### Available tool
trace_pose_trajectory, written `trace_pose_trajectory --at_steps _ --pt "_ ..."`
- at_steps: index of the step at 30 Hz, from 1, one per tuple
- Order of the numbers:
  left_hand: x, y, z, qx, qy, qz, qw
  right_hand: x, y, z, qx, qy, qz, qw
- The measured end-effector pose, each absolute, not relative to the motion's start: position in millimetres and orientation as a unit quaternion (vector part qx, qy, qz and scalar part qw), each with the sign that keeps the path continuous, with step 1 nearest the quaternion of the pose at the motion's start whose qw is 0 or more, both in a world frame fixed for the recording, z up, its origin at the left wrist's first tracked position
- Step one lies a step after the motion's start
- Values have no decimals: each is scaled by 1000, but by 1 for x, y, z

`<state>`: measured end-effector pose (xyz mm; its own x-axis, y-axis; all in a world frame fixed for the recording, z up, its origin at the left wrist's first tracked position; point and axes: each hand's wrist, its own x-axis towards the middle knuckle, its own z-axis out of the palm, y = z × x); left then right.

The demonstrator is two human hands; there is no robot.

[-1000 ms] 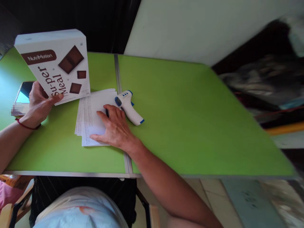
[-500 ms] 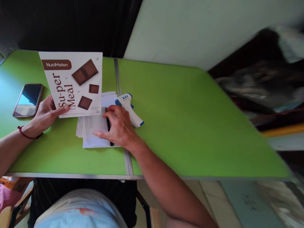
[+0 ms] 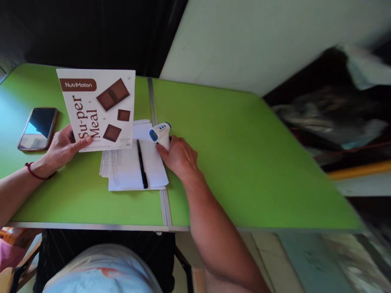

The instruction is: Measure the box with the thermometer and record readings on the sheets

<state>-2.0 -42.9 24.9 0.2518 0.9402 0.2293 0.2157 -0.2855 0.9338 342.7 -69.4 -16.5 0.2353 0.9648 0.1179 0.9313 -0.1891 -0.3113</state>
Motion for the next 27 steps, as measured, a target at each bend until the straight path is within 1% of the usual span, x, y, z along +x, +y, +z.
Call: trace_pose_trajectory --at_steps 2,3,5,7,8,9,12,14,16,18,24,27 --pt "-2 -43 24 673 427 438 416 340 -67 -13 -773 -599 90 189" --pt "-2 -42 24 672 427 439 416 337 -67 -11 -767 -591 106 226" --pt "-2 -42 23 672 431 437 414 325 -70 -6 -724 -582 145 341" --pt "-2 -42 22 676 432 435 409 307 -78 -1 -644 -573 207 462" --pt "-1 -42 21 678 431 435 407 297 -84 1 -603 -564 249 506" --pt "-1 -42 21 678 430 436 407 286 -91 3 -566 -559 305 523" --pt "-1 -43 22 670 425 442 418 259 -111 8 -475 -549 481 492" --pt "0 -43 23 666 425 442 424 248 -119 9 -443 -525 558 465" --pt "0 -43 23 668 426 441 422 242 -122 8 -433 -501 601 448" --pt "0 -43 23 670 430 440 415 240 -120 5 -432 -494 614 440" --pt "-3 -40 20 673 435 440 404 240 -115 -2 -442 -532 579 432" --pt "-3 -41 20 667 431 443 416 240 -115 -4 -443 -535 576 431"
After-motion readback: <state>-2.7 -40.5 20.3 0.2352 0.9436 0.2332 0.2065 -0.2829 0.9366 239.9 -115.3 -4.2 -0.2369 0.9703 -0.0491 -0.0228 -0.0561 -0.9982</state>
